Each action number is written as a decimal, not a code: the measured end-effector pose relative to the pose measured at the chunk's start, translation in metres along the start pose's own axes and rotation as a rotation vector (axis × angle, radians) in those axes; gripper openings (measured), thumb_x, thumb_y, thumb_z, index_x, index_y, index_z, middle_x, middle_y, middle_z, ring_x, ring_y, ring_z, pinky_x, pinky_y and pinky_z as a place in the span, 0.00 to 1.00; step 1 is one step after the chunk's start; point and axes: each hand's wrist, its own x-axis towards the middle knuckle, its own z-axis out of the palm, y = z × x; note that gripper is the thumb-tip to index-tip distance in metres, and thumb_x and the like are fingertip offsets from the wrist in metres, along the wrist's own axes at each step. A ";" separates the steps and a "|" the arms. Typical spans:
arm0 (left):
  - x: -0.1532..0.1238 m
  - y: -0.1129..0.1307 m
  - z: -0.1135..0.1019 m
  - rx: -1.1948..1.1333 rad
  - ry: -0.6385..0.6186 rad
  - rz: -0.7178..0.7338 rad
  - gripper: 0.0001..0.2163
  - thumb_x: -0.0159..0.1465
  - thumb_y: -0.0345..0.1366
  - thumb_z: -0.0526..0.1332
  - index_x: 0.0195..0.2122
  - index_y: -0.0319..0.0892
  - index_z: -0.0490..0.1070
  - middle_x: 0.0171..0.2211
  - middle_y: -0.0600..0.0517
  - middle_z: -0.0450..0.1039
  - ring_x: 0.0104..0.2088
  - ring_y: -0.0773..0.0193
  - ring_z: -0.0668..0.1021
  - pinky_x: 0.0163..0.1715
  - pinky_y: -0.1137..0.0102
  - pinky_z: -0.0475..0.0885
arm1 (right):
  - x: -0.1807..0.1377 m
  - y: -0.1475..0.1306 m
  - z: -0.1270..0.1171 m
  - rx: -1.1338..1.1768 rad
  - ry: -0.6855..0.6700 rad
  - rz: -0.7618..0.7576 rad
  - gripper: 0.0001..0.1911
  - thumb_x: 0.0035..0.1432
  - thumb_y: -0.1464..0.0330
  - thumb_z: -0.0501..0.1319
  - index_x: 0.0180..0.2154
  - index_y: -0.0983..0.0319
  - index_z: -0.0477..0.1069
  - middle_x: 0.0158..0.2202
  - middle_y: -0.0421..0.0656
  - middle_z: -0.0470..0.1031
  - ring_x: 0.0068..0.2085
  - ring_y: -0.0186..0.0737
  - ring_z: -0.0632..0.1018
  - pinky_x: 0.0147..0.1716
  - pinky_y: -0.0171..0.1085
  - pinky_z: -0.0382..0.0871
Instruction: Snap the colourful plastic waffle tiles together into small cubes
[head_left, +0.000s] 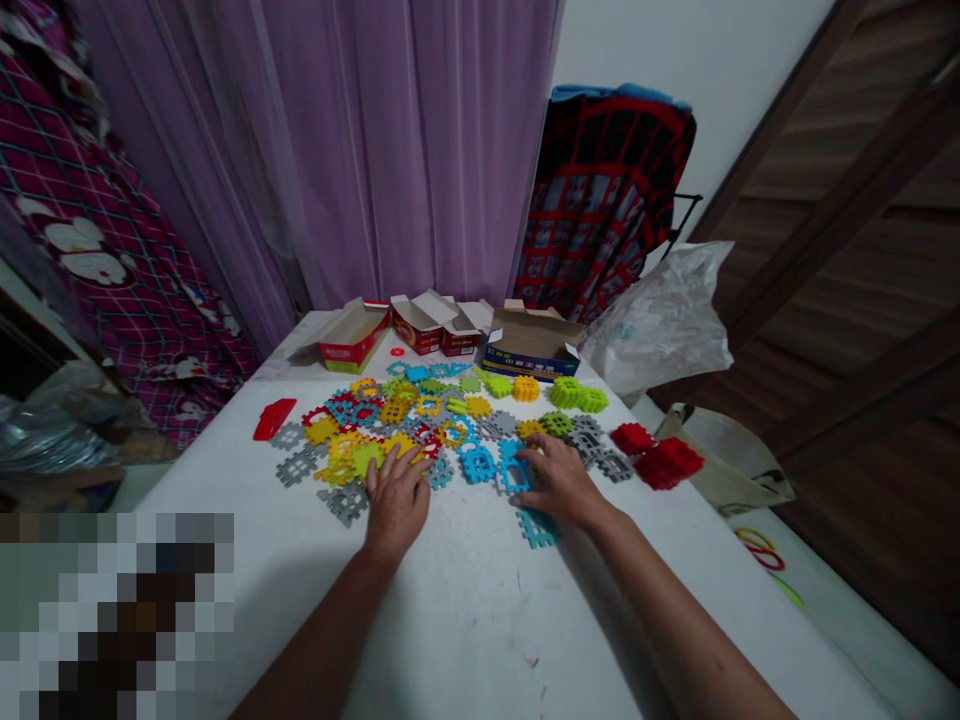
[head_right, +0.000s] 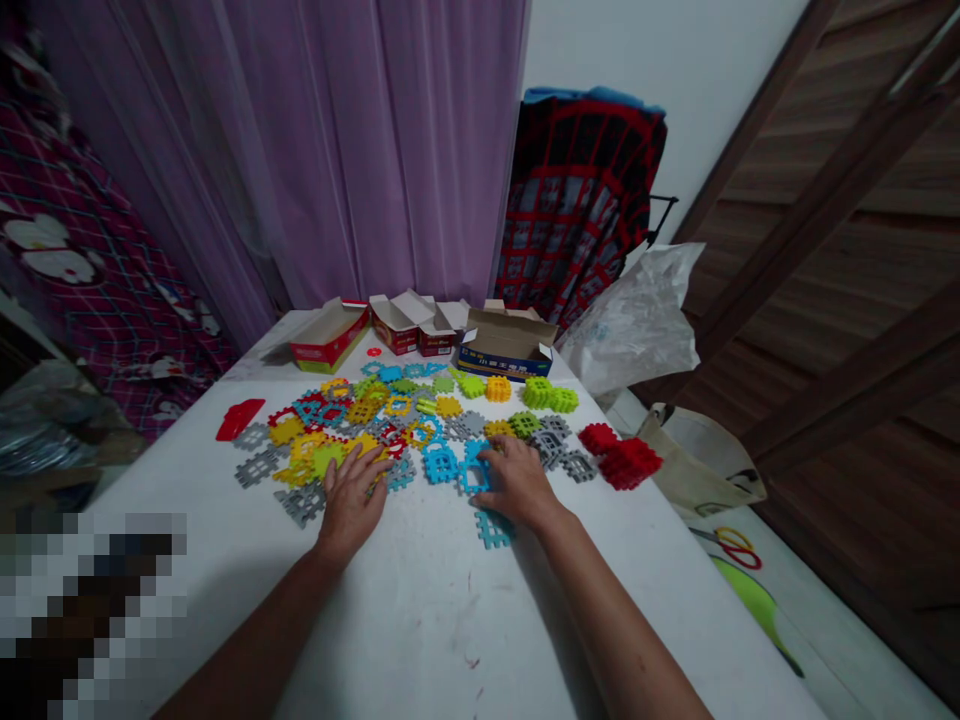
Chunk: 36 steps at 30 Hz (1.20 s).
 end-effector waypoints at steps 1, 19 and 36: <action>0.000 0.000 0.000 0.001 0.003 0.000 0.16 0.65 0.31 0.53 0.47 0.51 0.76 0.57 0.51 0.74 0.65 0.51 0.65 0.65 0.43 0.49 | -0.002 0.000 0.002 -0.023 -0.005 0.000 0.33 0.45 0.54 0.72 0.53 0.56 0.73 0.64 0.53 0.61 0.63 0.59 0.62 0.57 0.54 0.57; 0.000 -0.005 0.005 -0.008 0.022 0.011 0.15 0.64 0.30 0.54 0.46 0.49 0.77 0.57 0.50 0.74 0.64 0.48 0.65 0.64 0.41 0.50 | 0.005 -0.006 -0.013 -0.084 -0.198 0.003 0.38 0.43 0.53 0.73 0.56 0.58 0.71 0.70 0.56 0.50 0.69 0.62 0.51 0.62 0.58 0.49; 0.001 -0.004 0.005 -0.015 0.027 0.006 0.15 0.63 0.30 0.55 0.46 0.50 0.77 0.56 0.51 0.74 0.64 0.48 0.66 0.64 0.41 0.51 | 0.016 -0.016 -0.012 0.005 -0.124 -0.088 0.32 0.49 0.56 0.71 0.55 0.55 0.72 0.69 0.51 0.53 0.69 0.60 0.52 0.61 0.58 0.50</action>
